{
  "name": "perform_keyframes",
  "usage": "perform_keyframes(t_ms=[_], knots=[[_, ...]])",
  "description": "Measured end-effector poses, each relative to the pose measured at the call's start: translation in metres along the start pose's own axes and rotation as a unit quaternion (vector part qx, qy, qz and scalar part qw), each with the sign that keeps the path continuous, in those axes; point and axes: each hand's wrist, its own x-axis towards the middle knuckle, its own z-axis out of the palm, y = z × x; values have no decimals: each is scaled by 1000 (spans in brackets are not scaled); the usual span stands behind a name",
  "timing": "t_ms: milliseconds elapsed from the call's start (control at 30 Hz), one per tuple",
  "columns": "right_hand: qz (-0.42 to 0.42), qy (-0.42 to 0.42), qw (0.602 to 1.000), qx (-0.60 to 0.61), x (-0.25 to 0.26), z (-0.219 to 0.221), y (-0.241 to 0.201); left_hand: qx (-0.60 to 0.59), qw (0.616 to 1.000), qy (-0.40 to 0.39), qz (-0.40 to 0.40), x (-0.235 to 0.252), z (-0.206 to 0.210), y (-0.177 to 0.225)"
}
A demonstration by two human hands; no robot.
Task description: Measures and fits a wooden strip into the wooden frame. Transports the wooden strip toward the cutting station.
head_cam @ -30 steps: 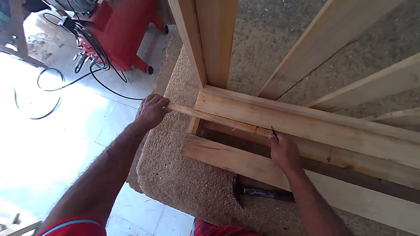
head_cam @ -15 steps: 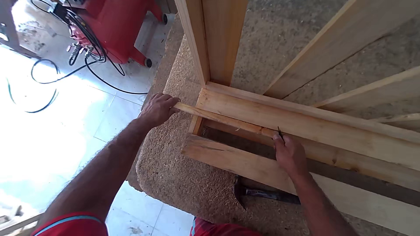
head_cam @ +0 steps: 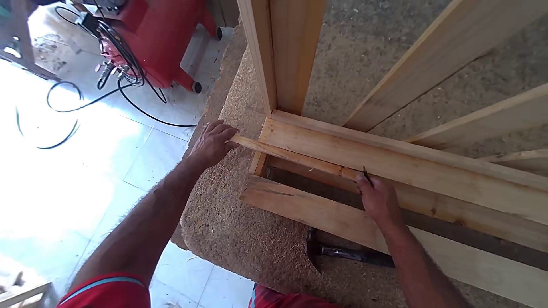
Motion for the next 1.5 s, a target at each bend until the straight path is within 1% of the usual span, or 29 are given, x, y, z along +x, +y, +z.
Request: perform_keyframes(t_ms=[67,100,167,200,267,300,333,367,400,433,467,500,533,567,600,667,733,800,833,900,967,1033,1067,1133,1167,1233,1333,1433,1500], knots=[[-7,4,1000,-1,0,1,1,2,999,25,-34,-4,1,4],[-8,2,1000,-10,0,1,1,-2,997,53,-64,-7,1,8],[-6,2,1000,-17,-2,0,-1,-44,976,127,-173,-16,-3,25],[-4,2,1000,-17,-2,0,-2,-78,953,156,-248,-20,-6,36],[-5,2,1000,-20,-3,0,-3,-161,893,169,-384,-23,-5,61],[-7,3,1000,-19,-3,0,-3,-222,863,160,-424,-25,-1,72],[-10,4,1000,-12,-2,1,-3,-297,834,149,-441,-26,5,79],[-15,6,1000,-2,-3,0,-4,-398,793,142,-438,-26,13,85],[-28,5,999,15,-5,-2,-3,-517,734,145,-415,-24,21,90],[-54,-1,998,31,-11,-7,-2,-622,662,161,-386,-22,25,98],[-90,-10,995,39,-21,-13,-1,-695,597,188,-354,-21,24,107],[-129,-21,991,36,-34,-19,0,-740,546,219,-326,-20,18,115],[-164,-39,985,33,-51,-22,-1,-759,519,249,-305,-21,9,122],[-197,-71,977,34,-72,-21,-4,-760,512,273,-293,-25,-3,130],[-225,-112,967,34,-96,-16,-8,-746,526,286,-291,-31,-15,137],[-260,-202,944,-2,-146,1,-26,-700,582,281,-304,-46,-34,151],[-285,-329,899,-39,-182,23,-44,-641,654,245,-318,-60,-39,157],[-293,-449,842,-64,-189,41,-51,-566,734,173,-334,-75,-36,153],[-298,-455,836,-69,-184,45,-48,-514,775,130,-344,-84,-35,150],[-295,-388,870,-79,-166,42,-40,-403,851,36,-334,-100,-38,145],[-253,-321,909,-86,-143,28,-34,-313,902,-32,-296,-117,-37,142],[-243,-220,942,-76,-119,19,-31,-213,946,-87,-227,-128,-36,135],[-249,-166,952,-71,-106,17,-35,-170,960,-112,-191,-127,-36,127],[-276,-67,957,-62,-79,20,-52,-115,973,-143,-143,-113,-37,109],[-286,-39,956,-61,-65,25,-65,-96,976,-151,-120,-102,-37,99],[-298,-37,950,-82,-41,41,-94,-71,981,-166,-66,-77,-36,79],[-301,-78,947,-76,-18,78,-121,-56,984,-170,11,-39,-37,55],[-226,-111,968,-11,-9,102,-137,-15,983,-174,63,-9,-38,29],[-180,-112,977,19,-7,110,-146,9,981,-174,87,6,-41,14]])
